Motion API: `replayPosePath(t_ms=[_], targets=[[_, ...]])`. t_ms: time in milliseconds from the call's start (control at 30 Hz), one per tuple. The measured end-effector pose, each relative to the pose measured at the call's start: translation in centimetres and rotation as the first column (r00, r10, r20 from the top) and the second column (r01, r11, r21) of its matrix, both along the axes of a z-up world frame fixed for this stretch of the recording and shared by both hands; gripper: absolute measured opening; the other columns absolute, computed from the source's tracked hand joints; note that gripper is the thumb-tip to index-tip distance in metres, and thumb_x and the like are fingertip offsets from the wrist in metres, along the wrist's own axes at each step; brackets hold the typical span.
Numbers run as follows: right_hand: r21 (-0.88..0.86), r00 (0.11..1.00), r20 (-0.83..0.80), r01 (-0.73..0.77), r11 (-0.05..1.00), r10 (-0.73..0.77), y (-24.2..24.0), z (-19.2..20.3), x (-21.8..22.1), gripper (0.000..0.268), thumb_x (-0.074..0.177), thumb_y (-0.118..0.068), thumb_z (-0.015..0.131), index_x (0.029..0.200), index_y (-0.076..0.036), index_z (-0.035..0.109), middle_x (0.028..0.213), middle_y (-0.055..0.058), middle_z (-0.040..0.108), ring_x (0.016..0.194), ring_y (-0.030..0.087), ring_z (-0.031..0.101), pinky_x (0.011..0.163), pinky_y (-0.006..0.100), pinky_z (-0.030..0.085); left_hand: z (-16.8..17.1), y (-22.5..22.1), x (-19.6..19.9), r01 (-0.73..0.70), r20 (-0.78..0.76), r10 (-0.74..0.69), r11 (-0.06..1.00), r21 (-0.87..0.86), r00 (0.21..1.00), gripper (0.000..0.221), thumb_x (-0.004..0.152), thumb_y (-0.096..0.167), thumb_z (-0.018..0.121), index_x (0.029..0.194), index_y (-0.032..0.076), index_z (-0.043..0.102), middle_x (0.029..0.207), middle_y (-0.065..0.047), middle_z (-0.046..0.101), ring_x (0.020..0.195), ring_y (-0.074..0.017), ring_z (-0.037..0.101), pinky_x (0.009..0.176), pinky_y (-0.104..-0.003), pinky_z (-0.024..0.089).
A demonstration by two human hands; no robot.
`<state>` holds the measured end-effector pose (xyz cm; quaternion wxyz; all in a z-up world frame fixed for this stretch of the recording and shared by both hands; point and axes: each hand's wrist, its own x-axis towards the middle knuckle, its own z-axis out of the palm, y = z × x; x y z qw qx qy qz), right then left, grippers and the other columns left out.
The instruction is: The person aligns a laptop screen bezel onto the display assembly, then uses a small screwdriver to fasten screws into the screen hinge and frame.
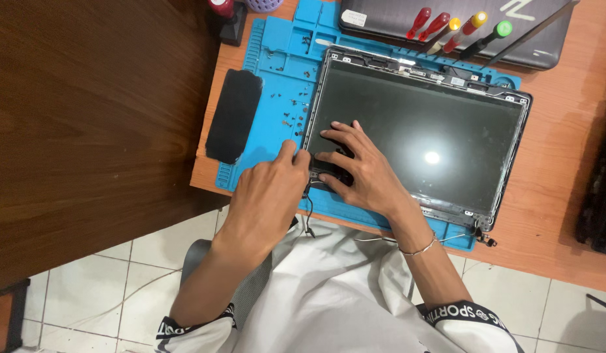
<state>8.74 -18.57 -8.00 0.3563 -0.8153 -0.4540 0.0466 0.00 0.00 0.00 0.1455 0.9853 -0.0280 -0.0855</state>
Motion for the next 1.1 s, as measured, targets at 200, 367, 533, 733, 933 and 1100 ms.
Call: replayPosePath(t_ms=[200,367,533,733,933,1100], targets=[[-0.006,1.000,0.002,0.000,1.000,0.000,0.0,0.0,0.0,0.031,0.081,-0.017,0.084,0.109,-0.008,0.075,0.139,0.013,0.060,0.142,0.035,0.048,0.125,0.058,0.029,0.4,0.1,0.3,-0.038,-0.013,0.038,0.999,-0.026,0.999,0.029,0.097,0.023,0.063,0.086,-0.004,0.068,0.093,-0.017,0.067,0.069,-0.0282,0.072,0.059,-0.039,0.058],[-0.011,1.000,0.011,0.001,1.000,-0.001,0.0,0.0,0.1,0.031,0.081,-0.017,0.084,0.109,-0.009,0.075,0.139,0.013,0.059,0.142,0.035,0.048,0.125,0.058,0.029,0.8,0.5,0.1,-0.059,0.001,0.059,0.998,-0.023,0.998,0.034,0.099,0.026,0.063,0.085,-0.004,0.068,0.088,-0.016,0.067,0.067,-0.0272,0.072,0.059,-0.039,0.057],[-0.008,1.000,0.017,0.007,1.000,-0.007,0.2,0.5,0.2,0.033,0.080,-0.017,0.083,0.111,-0.008,0.075,0.140,0.013,0.059,0.142,0.035,0.048,0.125,0.058,0.029,1.0,1.4,-0.4,-0.057,0.123,0.058,0.998,-0.012,0.991,0.032,0.096,0.027,0.066,0.083,-0.002,0.069,0.082,-0.014,0.067,0.070,-0.0264,0.071,0.057,-0.038,0.056],[-0.041,0.999,0.006,0.045,0.998,-0.045,0.8,1.7,0.4,0.036,0.085,-0.018,0.080,0.117,-0.008,0.072,0.142,0.014,0.056,0.142,0.037,0.047,0.125,0.059,0.028,1.1,2.9,-0.9,-0.081,0.234,0.098,0.994,-0.078,0.967,0.021,0.094,0.022,0.069,0.086,0.003,0.066,0.081,-0.008,0.066,0.079,-0.0231,0.069,0.055,-0.040,0.053],[-0.054,0.996,0.036,0.083,0.995,-0.081,2.4,2.1,2.1,0.038,0.089,-0.017,0.077,0.125,-0.007,0.067,0.142,0.015,0.055,0.142,0.037,0.047,0.127,0.058,0.027,0.8,5.6,-0.1,-0.151,0.247,0.187,0.976,-0.156,0.951,0.013,0.096,0.016,0.067,0.096,0.004,0.061,0.087,-0.006,0.065,0.083,-0.0249,0.067,0.060,-0.043,0.054],[-0.088,0.995,0.015,0.102,0.991,-0.101,4.9,2.2,3.9,0.047,0.089,-0.017,0.075,0.133,-0.006,0.062,0.142,0.017,0.054,0.140,0.036,0.048,0.127,0.056,0.025,-0.8,7.2,1.3,-0.216,0.262,0.275,0.948,-0.233,0.925,0.020,0.101,0.013,0.060,0.118,0.005,0.065,0.094,-0.007,0.063,0.093,-0.0258,0.069,0.065,-0.045,0.055]])
